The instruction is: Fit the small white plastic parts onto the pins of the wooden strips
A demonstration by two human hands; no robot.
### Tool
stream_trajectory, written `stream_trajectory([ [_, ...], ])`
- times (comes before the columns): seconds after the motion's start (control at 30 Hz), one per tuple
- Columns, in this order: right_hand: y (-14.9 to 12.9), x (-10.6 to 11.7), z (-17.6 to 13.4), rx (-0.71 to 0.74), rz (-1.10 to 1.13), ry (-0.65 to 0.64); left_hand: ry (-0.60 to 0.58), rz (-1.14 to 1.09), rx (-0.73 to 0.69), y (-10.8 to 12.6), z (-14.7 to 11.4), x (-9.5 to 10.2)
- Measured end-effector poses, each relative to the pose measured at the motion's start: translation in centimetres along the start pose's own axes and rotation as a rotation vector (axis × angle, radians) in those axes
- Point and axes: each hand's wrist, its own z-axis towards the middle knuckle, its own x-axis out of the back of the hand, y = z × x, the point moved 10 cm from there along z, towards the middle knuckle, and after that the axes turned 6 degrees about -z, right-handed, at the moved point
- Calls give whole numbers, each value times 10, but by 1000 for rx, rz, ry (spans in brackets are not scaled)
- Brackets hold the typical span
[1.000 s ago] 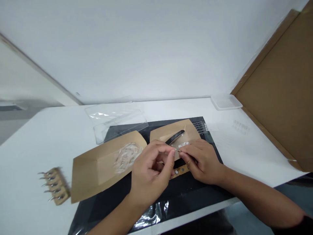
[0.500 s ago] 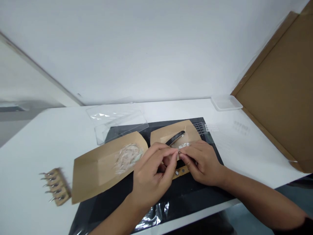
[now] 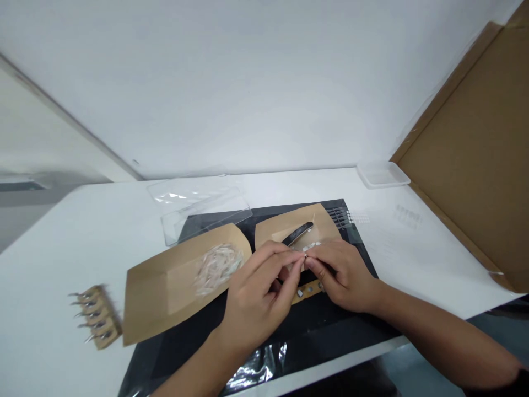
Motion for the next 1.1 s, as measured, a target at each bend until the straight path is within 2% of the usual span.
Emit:
stream_trajectory([
  [0.2,2,-2,0,5,57,-21,-56,-4,-58,3,5,0],
  [0.43,-2,-1,1,96,125,-50,-148,-221,110,-13,11,0],
  [0.67,-6,1,1,182,176,-32,-167,-329,159,-15,11,-2],
  [1.1,-5,-2,-2,224,217,-49,-175,-299,28,-5,9,-2],
])
